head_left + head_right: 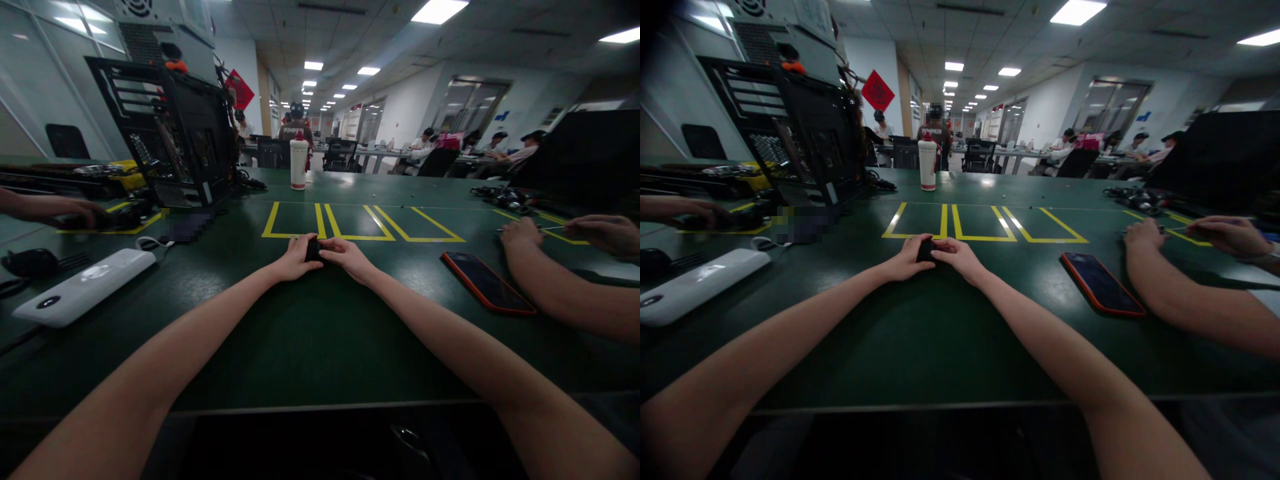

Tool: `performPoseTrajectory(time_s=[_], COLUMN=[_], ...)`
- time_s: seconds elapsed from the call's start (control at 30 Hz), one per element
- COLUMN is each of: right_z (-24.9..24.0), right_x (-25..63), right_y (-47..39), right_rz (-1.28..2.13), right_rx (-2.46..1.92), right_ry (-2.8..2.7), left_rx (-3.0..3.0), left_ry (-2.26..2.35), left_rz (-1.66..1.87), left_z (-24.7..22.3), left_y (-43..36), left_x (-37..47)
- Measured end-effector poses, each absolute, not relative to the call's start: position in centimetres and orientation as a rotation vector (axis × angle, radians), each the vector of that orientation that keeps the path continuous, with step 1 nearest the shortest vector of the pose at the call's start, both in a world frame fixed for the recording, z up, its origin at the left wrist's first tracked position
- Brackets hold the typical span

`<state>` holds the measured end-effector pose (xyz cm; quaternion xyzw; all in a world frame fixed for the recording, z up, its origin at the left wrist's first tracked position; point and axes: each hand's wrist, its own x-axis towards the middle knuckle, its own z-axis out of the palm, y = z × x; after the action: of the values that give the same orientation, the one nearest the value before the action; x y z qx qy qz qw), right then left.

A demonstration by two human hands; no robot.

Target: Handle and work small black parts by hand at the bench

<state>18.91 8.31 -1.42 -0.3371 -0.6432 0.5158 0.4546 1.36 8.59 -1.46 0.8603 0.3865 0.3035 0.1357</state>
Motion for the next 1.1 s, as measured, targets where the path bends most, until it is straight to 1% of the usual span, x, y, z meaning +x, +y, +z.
performPoseTrajectory(time_s=[0.13, 0.3, 0.53, 0.73, 0.93, 1.1], right_z=[-1.45, -1.57, -1.43, -1.53, -1.58, -1.47], right_x=[18.51, 18.57, 18.81, 18.38, 18.29, 18.53], right_y=[8.21, 8.22, 7.6, 7.61, 7.95, 7.49], right_rz=[1.27, 1.186, 1.175, 1.186, 1.132, 1.13], right_rx=[-0.882, -0.899, -0.776, -0.852, -0.896, -0.806], right_ry=[-1.52, -1.588, -1.666, -1.592, -1.632, -1.675], left_rx=[2.487, 2.47, 2.494, 2.496, 2.487, 2.501], left_ry=[1.116, 1.096, 1.086, 1.096, 1.091, 1.095], left_rz=[0.868, 0.867, 0.872, 0.879, 0.903, 0.886], left_z=[-1.37, -1.6, -1.62, -1.45, -1.84, -1.64], left_y=[8.44, 8.53, 8.4, 8.2, 8.47, 8.32], left_x=[1.37, 1.2, 1.05, 1.1, 0.98, 1.07])
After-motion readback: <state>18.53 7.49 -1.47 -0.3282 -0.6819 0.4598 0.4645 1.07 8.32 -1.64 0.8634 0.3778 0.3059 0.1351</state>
